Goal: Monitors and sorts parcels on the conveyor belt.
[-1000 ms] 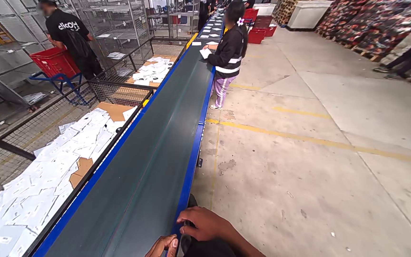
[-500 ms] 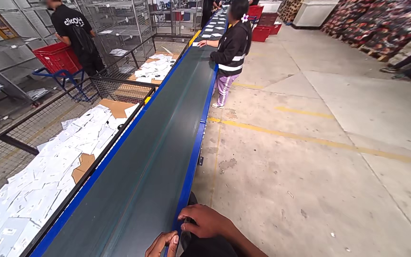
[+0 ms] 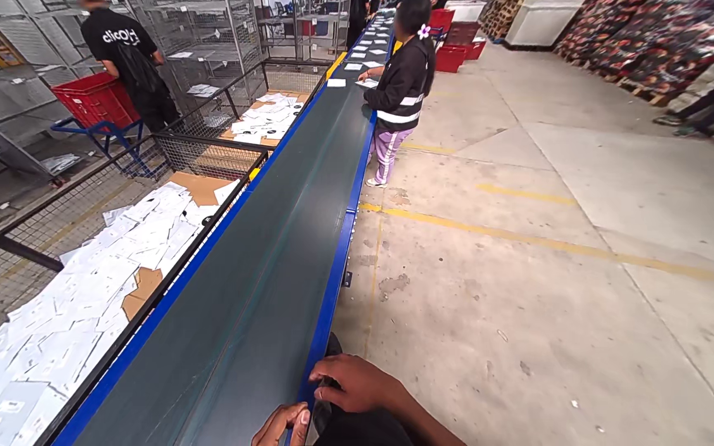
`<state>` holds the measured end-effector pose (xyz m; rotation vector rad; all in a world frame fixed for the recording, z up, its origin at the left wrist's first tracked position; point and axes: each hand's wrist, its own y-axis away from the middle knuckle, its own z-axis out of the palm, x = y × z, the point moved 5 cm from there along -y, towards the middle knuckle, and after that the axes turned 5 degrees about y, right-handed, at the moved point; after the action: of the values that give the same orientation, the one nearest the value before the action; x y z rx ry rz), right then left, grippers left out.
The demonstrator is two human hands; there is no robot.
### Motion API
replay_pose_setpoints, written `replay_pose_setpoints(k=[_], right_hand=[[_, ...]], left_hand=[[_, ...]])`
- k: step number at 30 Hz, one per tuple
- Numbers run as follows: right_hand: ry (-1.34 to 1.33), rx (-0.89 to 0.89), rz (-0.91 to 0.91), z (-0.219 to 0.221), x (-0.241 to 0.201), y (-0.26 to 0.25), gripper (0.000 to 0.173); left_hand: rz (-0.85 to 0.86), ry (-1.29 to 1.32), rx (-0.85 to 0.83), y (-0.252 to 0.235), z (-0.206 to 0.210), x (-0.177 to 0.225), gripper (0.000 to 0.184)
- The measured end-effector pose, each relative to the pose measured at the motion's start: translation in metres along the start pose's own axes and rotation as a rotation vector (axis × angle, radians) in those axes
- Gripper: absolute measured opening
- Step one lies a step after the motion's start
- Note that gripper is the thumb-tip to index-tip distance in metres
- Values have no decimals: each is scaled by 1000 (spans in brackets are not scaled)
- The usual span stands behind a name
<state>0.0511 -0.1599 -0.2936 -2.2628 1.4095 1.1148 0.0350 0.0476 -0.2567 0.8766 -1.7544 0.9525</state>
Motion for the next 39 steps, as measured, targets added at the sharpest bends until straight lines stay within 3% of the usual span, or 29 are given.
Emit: replay_pose_setpoints(k=[39], right_hand=[[14,-20,-4,2,-4,-3,34]], left_hand=[[9,-11,-7,0,-1,2,20]])
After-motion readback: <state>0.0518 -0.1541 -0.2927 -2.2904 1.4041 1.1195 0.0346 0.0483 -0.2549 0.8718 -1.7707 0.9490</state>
